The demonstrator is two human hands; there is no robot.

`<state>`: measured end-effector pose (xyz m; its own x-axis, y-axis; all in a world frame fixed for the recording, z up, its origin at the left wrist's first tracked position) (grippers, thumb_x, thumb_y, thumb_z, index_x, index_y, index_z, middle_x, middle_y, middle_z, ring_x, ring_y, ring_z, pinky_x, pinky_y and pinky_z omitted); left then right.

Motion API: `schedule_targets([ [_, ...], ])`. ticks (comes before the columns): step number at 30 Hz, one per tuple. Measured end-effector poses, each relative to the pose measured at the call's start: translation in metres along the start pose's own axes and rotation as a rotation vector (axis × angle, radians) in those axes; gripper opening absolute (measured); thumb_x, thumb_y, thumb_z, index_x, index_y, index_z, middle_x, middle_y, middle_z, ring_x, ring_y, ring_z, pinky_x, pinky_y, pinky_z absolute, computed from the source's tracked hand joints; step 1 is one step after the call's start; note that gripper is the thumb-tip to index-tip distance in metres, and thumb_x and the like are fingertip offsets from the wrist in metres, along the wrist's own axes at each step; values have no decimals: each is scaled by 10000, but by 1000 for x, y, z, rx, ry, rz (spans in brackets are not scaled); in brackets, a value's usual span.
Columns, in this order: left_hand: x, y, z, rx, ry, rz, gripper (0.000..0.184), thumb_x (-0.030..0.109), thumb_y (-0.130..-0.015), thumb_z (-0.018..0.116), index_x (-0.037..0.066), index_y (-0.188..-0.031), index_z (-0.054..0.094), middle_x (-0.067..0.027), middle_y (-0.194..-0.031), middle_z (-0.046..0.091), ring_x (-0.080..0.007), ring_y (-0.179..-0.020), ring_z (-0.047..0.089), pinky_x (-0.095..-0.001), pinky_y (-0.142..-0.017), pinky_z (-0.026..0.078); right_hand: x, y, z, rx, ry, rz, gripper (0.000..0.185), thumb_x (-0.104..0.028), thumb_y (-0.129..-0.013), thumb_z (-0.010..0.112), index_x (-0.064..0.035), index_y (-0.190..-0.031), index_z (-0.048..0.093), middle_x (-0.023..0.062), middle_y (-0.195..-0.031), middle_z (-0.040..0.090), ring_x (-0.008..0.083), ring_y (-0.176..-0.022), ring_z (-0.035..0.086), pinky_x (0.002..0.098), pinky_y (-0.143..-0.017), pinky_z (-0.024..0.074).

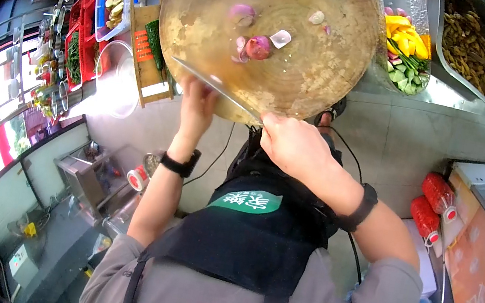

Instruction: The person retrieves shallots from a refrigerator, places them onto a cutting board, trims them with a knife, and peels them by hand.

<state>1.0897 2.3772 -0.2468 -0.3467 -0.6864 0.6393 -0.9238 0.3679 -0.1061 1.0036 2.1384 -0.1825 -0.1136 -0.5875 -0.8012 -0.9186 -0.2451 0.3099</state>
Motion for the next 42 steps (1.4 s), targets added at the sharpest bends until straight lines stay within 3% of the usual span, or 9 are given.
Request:
schedule_targets([
  [5,1,-2,1,-2,-54,54,297,86,-896,699,28,-1153,562,-223,-1214,524,-459,-957,610,-489,-747,532,3,5,0,-54,2,25,284,-152,-918,579,8,-1144,643,224,-829,683,406,-776,670,502,-690,542],
  [19,-9,0,4,-7,-98,98,330,64,-882,697,36,-1181,560,-214,-1228,539,-420,-937,627,-458,-744,541,8,13,-2,-130,-7,67,269,-141,-919,572,1,-1141,625,212,-810,682,404,-759,667,503,-683,534],
  [21,-9,2,6,-11,-91,92,339,65,-880,701,38,-1187,559,-211,-1231,543,-415,-941,629,-451,-748,544,7,14,-3,-60,-41,5,146,-157,-921,547,-11,-933,551,207,-736,673,410,-714,676,512,-629,538],
  [24,-10,0,5,1,-96,133,343,69,-882,705,42,-1192,559,-207,-1235,549,-408,-945,634,-447,-751,548,12,2,12,-137,-8,88,270,-145,-919,568,-4,-1141,626,225,-816,679,409,-766,666,507,-684,533],
  [31,-9,4,6,5,-55,39,332,77,-905,693,50,-1203,548,-200,-1224,547,-406,-930,629,-441,-739,552,11,-24,22,-133,66,124,241,-159,-925,547,-19,-1102,631,222,-785,674,421,-749,663,511,-667,533],
  [33,-12,3,2,6,-41,33,330,72,-907,691,49,-1204,548,-198,-1220,538,-401,-914,627,-431,-737,553,12,-20,19,39,14,124,229,-147,-920,553,-19,-1091,635,225,-791,674,423,-740,661,512,-666,534],
  [38,-8,8,-1,-13,67,11,307,-5,-892,683,22,-1170,556,-163,-1214,482,-263,-844,624,-324,-696,553,14,-11,5,107,3,165,255,-119,-908,579,-12,-1131,640,232,-811,676,425,-759,660,502,-686,537],
  [40,-4,7,-5,-44,97,-10,304,-23,-889,675,19,-1167,558,-149,-1205,478,-229,-856,624,-303,-690,551,8,-7,1,160,-7,18,171,-177,-938,552,-11,-960,587,229,-756,673,416,-720,676,529,-647,538],
  [42,-3,7,-7,-67,120,-29,301,-40,-887,666,16,-1164,561,-135,-1197,473,-194,-868,624,-283,-683,549,5,-7,3,149,-21,6,175,-180,-938,553,-11,-964,587,229,-750,670,418,-722,675,528,-651,539],
])
Point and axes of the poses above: each hand's wrist, its own y-axis away from the middle knuckle, its own z-axis out of the palm, x = y × z, the point moved 3 cm from there along -y, towards the middle knuckle
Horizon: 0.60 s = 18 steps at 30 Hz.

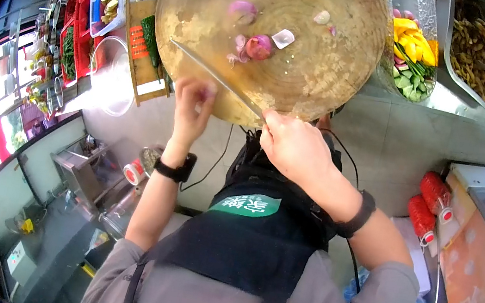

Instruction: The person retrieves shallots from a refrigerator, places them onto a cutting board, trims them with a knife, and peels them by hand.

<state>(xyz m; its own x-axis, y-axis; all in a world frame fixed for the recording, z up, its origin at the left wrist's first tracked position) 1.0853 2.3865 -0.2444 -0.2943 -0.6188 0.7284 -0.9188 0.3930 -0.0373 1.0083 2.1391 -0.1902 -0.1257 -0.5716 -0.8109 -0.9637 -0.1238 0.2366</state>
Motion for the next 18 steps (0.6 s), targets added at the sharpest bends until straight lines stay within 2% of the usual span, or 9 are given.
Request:
schedule_targets([
  [2,0,0,-2,14,61,-16,302,-57,-887,651,17,-1162,552,-117,-1185,466,-158,-897,616,-264,-694,546,-3,0,0,-8,-14,-14,178,-184,-939,553,-11,-967,587,230,-745,668,420,-723,675,526,-656,541],
  [4,-3,2,-2,19,143,-43,318,-67,-886,643,25,-1169,531,-110,-1195,469,-158,-918,615,-269,-717,542,-4,-1,2,-122,-8,89,323,-151,-917,601,26,-1186,622,236,-892,686,424,-829,661,489,-722,537],
  [6,-12,8,-1,27,225,-71,335,-78,-886,634,32,-1176,511,-102,-1204,473,-159,-940,615,-274,-739,538,-6,-1,5,-89,27,43,337,-154,-915,606,17,-1204,619,224,-926,691,408,-833,668,480,-718,542],
  [7,-18,10,1,11,429,-153,353,-85,-886,625,48,-1184,490,-94,-1214,476,-168,-964,615,-285,-763,531,-9,-2,7,-55,57,2,351,-158,-913,611,8,-1223,615,212,-959,697,392,-838,675,471,-715,548],
  [8,-23,14,2,-6,634,-233,372,-91,-887,615,63,-1191,469,-86,-1224,480,-178,-987,614,-296,-788,525,-12,-3,10,-55,62,-6,351,-158,-913,611,8,-1223,615,212,-959,697,392,-838,675,471,-715,548],
  [9,-26,18,-1,3,635,-227,372,-91,-887,615,63,-1191,469,-86,-1224,480,-178,-987,614,-296,-788,525,-17,-5,12,-19,127,-28,364,-162,-908,620,-19,-1243,618,183,-957,689,369,-813,680,461,-701,551],
  [11,-20,22,-9,-3,1105,-278,365,-46,-904,615,94,-1202,457,-83,-1244,491,-208,-1034,609,-317,-804,511,-25,-11,13,23,203,-67,379,-166,-902,630,-46,-1262,621,154,-956,681,345,-787,685,451,-687,554],
  [13,-9,28,-23,-27,1224,-264,333,-13,-919,614,103,-1195,468,-87,-1247,494,-214,-1045,603,-318,-797,510,-35,-18,16,28,338,-146,413,-160,-880,652,-108,-1289,633,96,-906,625,289,-770,673,425,-670,551],
  [18,24,18,-31,-196,1483,-247,274,94,-939,640,119,-1176,505,-98,-1252,498,-212,-1039,579,-320,-778,509,-21,-35,59,114,526,-292,449,-152,-856,613,-146,-1304,638,65,-884,570,252,-830,610,383,-699,510],
])
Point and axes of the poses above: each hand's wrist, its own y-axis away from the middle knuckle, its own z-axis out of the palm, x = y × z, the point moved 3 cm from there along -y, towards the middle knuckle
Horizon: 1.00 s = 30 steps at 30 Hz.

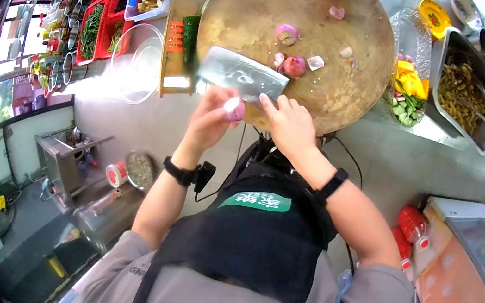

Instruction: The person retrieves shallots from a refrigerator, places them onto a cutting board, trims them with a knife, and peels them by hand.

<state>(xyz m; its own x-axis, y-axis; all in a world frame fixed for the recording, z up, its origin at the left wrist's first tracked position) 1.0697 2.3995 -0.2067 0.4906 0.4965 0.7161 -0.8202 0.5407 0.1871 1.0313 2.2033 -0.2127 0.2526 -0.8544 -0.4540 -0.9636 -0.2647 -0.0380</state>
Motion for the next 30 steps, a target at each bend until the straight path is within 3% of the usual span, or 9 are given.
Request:
schedule_targets([
  [6,16,0,39,-118,158,68,331,63,-925,652,101,-1217,500,-100,-1250,500,-195,-1055,571,-333,-819,523,-1,-10,0,240,-76,19,366,-91,-860,617,-171,-1210,689,77,-907,560,275,-883,565,391,-742,457],
  [8,25,-1,49,-54,-61,111,382,34,-916,656,79,-1257,490,-98,-1262,491,-182,-1074,566,-347,-891,526,-12,-11,-31,303,-178,41,263,-110,-939,618,-108,-1191,692,49,-966,606,216,-881,596,347,-753,482],
  [10,32,-5,59,-101,-107,139,453,-20,-885,677,57,-1284,477,-87,-1244,488,-164,-1081,561,-338,-945,512,-19,-8,-52,39,-1384,379,284,-197,-1014,603,-43,-1247,650,20,-1048,631,141,-909,623,292,-771,508],
  [11,39,-5,67,-69,-428,242,478,-41,-859,693,52,-1278,483,-87,-1226,489,-170,-1067,566,-330,-934,512,-28,-5,-63,16,-1506,324,370,-259,-1049,571,7,-1306,593,15,-1094,628,100,-935,624,256,-786,520],
  [13,44,-10,84,2,-913,514,515,-85,-784,728,34,-1235,511,-109,-1163,488,-223,-1026,581,-316,-897,510,-45,-6,-77,50,-1555,294,395,-129,-1012,605,0,-1370,501,44,-1124,612,124,-968,629,268,-832,530],
  [16,50,-4,110,16,-1155,719,492,-79,-772,731,30,-1206,527,-142,-1172,483,-281,-1033,580,-331,-883,511,-50,-6,-89,122,-1580,267,422,-33,-965,634,-8,-1356,478,56,-1152,597,125,-993,621,268,-856,532],
  [21,70,7,123,-97,-1132,694,519,-57,-763,751,55,-1225,544,-158,-1200,540,-319,-1134,547,-382,-952,469,-48,5,-98,248,-1461,303,400,67,-886,686,-39,-1229,510,33,-1112,596,93,-950,601,252,-850,525],
  [26,84,7,123,-118,-1023,450,338,-26,-830,714,27,-1138,584,-120,-1094,589,-244,-958,622,-338,-818,522,-56,9,-125,220,-1323,318,365,44,-865,731,-25,-1173,548,5,-1024,615,71,-941,594,238,-826,513],
  [30,95,9,131,-144,-1024,436,255,-5,-849,729,12,-1083,630,-98,-1031,625,-204,-849,633,-309,-758,523,-62,15,-136,192,-1282,278,334,49,-868,724,-1,-1167,583,12,-1040,633,79,-956,605,244,-843,521],
])
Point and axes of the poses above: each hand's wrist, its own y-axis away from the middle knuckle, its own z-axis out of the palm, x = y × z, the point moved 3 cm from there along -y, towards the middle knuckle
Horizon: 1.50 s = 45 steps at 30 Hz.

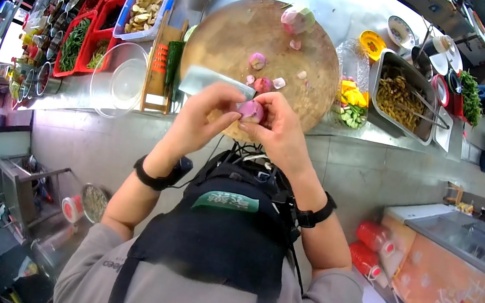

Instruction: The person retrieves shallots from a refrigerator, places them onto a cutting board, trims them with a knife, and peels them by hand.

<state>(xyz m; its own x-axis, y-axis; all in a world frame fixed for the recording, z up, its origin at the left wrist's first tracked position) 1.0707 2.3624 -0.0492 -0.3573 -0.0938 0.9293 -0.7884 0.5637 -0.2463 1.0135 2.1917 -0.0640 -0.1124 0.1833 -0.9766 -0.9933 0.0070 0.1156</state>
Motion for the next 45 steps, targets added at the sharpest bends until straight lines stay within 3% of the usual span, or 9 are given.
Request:
schedule_targets([
  [7,-6,5,-2,-94,99,-124,280,-38,-897,692,1,-1158,599,-65,-1054,658,-133,-984,644,-285,-865,539,-1,6,1,-40,29,26,474,50,-897,693,8,-1346,548,34,-1075,651,83,-960,625,248,-843,532],
  [19,-7,8,6,-109,200,-199,269,-37,-931,653,-17,-1188,575,-69,-1082,652,-126,-1023,638,-286,-912,537,0,9,-4,-50,90,21,478,-4,-897,722,29,-1349,568,36,-1055,660,74,-927,609,244,-813,530],
  [21,-9,8,7,-51,220,-157,260,2,-895,702,-31,-1135,608,-103,-1020,683,-151,-893,689,-292,-811,571,-2,10,-5,-53,94,30,480,-5,-897,723,29,-1350,567,35,-1055,659,72,-925,607,242,-811,529],
  [28,-3,8,9,-56,235,-180,265,6,-892,713,-31,-1133,609,-100,-999,677,-137,-889,682,-281,-809,568,0,12,-7,-52,94,33,479,1,-900,716,28,-1354,566,31,-1055,651,65,-916,599,236,-803,525],
  [31,-3,8,10,-116,206,-194,287,-57,-903,648,-11,-1177,575,-61,-1042,647,-117,-986,637,-283,-889,540,0,13,-6,-40,57,43,472,8,-901,709,28,-1350,566,30,-1058,649,68,-915,601,237,-804,526],
  [45,-3,10,25,80,-166,-82,213,-17,-838,688,4,-1024,588,-121,-899,637,-223,-826,680,-333,-751,546,6,7,-5,-5,134,24,397,14,-900,693,40,-1282,590,40,-1027,637,82,-862,620,247,-750,540],
])
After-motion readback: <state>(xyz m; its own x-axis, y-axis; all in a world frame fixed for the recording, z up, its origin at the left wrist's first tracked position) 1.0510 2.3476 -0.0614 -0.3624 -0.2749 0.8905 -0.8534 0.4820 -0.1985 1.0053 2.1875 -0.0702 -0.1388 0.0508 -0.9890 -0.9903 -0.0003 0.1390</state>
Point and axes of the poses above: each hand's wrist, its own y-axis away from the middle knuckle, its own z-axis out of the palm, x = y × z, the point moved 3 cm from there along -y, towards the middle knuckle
